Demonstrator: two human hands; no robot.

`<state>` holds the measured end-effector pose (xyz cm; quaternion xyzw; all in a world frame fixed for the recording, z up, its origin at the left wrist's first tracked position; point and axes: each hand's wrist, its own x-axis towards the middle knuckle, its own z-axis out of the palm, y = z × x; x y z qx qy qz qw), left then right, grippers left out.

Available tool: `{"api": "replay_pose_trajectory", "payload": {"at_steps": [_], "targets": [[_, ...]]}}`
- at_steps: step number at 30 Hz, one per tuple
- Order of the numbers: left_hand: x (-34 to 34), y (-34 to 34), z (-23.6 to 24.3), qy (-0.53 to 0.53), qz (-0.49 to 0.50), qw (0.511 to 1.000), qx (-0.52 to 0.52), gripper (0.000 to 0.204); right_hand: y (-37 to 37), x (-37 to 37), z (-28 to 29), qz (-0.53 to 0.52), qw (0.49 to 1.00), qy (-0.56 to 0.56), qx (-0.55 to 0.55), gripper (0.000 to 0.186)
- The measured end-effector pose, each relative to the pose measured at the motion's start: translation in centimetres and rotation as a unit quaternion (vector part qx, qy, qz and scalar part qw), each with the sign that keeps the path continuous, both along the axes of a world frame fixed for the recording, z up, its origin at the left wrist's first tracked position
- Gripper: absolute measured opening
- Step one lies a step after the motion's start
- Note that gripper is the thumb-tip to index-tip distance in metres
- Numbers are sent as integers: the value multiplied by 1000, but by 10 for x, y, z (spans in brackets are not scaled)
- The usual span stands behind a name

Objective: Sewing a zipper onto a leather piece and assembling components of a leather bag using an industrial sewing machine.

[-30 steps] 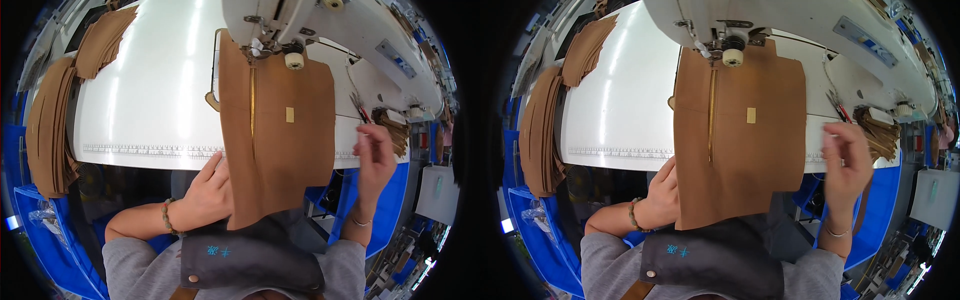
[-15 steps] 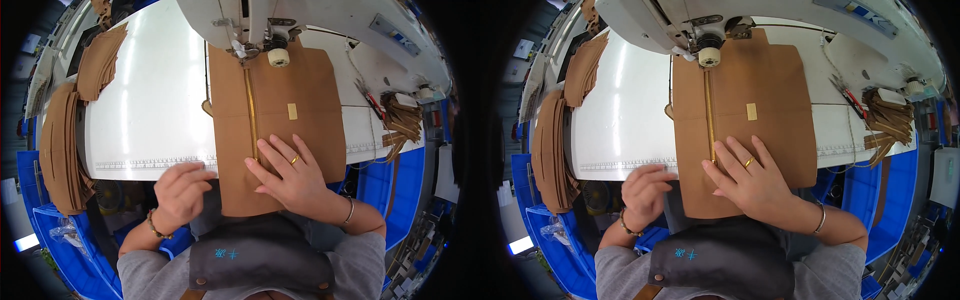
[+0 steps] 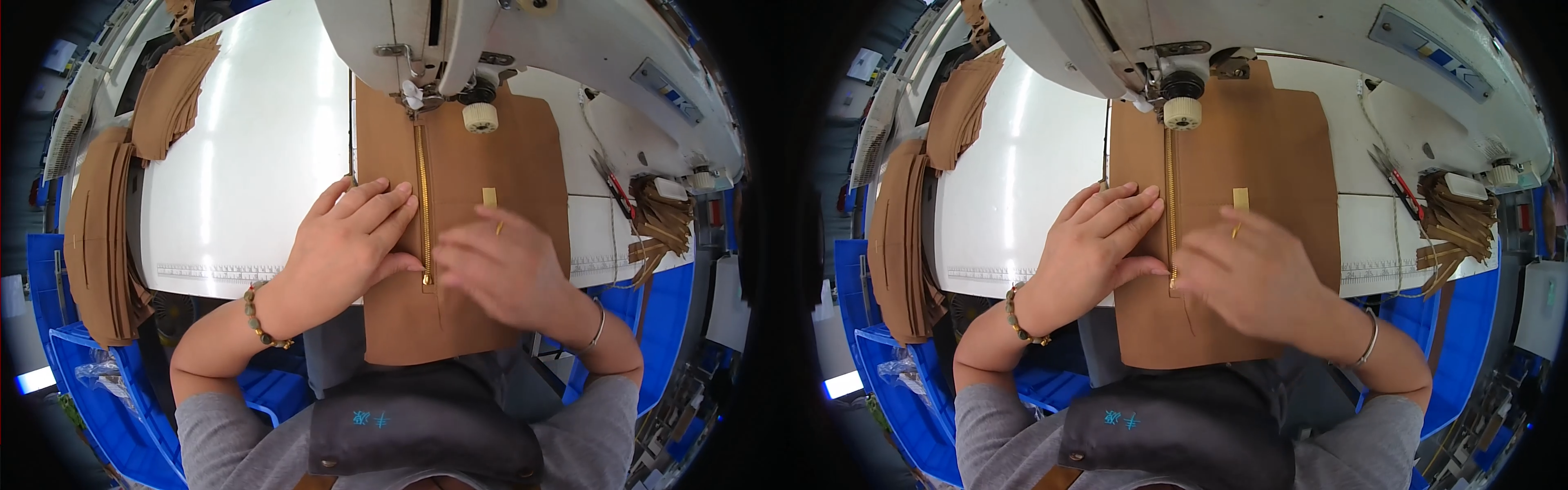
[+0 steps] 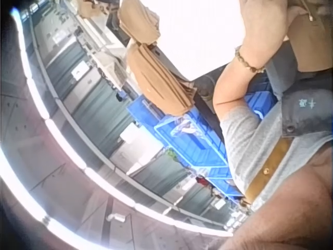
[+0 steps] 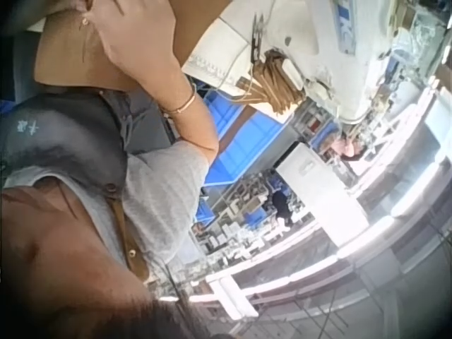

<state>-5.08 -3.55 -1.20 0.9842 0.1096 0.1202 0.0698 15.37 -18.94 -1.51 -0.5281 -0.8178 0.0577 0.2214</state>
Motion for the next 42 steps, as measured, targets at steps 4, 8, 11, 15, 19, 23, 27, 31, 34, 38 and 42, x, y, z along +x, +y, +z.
{"api": "replay_pose_trajectory", "payload": {"at_steps": [4, 8, 11, 15, 19, 23, 27, 31, 34, 38, 42], "targets": [[6, 17, -2, -12, -38, 997, -61, 73, 36, 16, -9, -130, 990, -36, 42, 55], [12, 27, -4, 6, -29, 996, -86, 84, 44, 16, -11, -107, 986, -116, 55, 70], [19, 25, -9, -69, 20, 992, -107, 94, 43, 18, -9, -99, 986, -121, 54, 73], [19, 25, -7, -31, -2, 996, -79, 99, 45, 20, -8, -94, 987, -118, 57, 71], [20, 25, -3, -5, -2, 998, -66, 98, 46, 22, -4, -82, 988, -124, 51, 68], [21, 25, -1, -4, 0, 998, -68, 99, 47, 23, 0, -77, 989, -122, 6, 67], [22, 24, -4, -37, 12, 994, -107, 102, 49, 22, -1, -79, 993, -80, 38, 66], [21, 23, -4, -26, 10, 995, -97, 104, 50, 24, -1, -72, 993, -90, 19, 64], [23, 22, -3, 2, 12, 997, -77, 104, 50, 24, 1, -72, 992, -103, 15, 63], [25, 23, 1, 0, 10, 998, -69, 102, 51, 23, 3, -70, 992, -104, 10, 63], [27, 25, 4, 6, 2, 999, -42, 100, 51, 23, 3, -70, 991, -109, 11, 62]]}}
